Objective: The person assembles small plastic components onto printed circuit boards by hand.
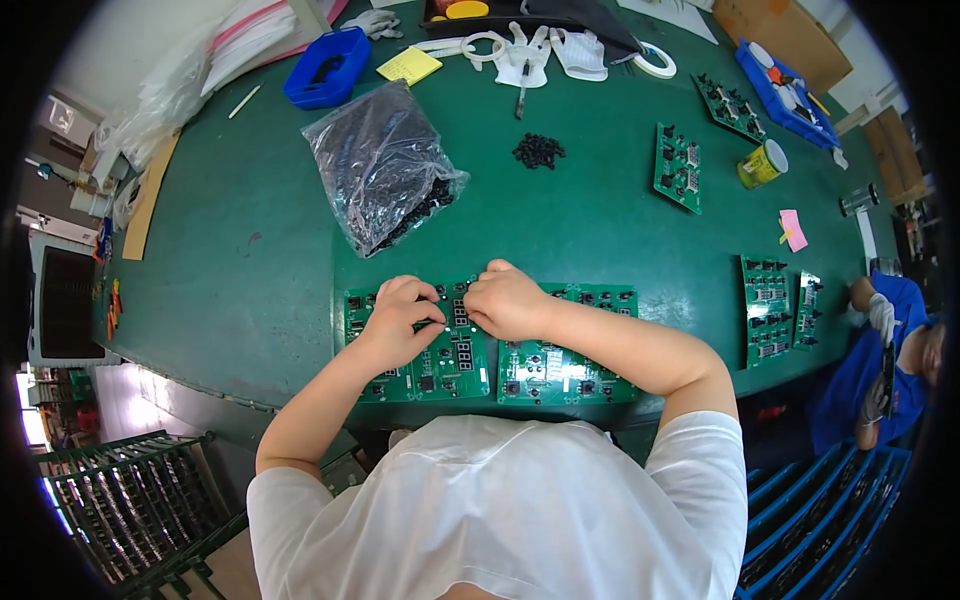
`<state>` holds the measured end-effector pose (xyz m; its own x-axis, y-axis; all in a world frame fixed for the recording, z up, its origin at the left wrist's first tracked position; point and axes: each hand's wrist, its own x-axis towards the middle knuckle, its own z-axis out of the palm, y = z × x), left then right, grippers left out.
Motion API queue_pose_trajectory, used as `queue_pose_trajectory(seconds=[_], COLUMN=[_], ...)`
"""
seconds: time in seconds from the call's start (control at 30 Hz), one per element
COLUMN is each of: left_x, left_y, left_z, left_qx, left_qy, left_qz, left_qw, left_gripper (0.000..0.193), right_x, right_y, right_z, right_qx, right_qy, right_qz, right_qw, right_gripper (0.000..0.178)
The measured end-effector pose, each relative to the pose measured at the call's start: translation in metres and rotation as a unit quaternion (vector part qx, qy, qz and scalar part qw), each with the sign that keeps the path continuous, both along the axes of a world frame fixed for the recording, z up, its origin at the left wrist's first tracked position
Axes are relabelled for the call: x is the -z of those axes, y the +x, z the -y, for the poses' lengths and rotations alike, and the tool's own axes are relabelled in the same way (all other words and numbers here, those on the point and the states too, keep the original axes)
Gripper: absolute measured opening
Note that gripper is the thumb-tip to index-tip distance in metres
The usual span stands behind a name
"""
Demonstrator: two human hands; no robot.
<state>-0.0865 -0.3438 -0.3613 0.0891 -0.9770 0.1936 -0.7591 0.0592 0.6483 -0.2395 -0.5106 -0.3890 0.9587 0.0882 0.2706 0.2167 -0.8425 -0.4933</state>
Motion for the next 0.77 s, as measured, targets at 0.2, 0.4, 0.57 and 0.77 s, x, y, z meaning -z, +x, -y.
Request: queue_pose_trajectory(seconds=[0.2,0.4,0.57,0.77], left_x=[0.005,0.001,-0.002,0.009], left_y=[-0.003,-0.008,-0.01,-0.012], left_z=[-0.003,-0.01,-0.009,-0.013], left_qx=[0.043,0.022,0.028,0.033], left_qy=[-0.006,0.014,0.005,-0.002], left_qz=[0.089,0.133,0.179,0.245], left_qw=[0.995,0.991,0.983,0.969], left_gripper=[0.013,0.006,0.007,0.01], right_x=[-0.011,-0.002,0.013,0.022], right_y=[0.01,0.022,0.019,0.029], right_z=[0.009,0.116,0.17,0.16], right_qx=[-0.088,0.424,0.522,0.471], right_qy=[-0.046,0.028,0.007,-0.062], right_qz=[0.02,0.057,-0.084,-0.077], right_qw=[0.995,0.903,0.849,0.876], right_gripper=[0.007,0.012,0.021,0.025])
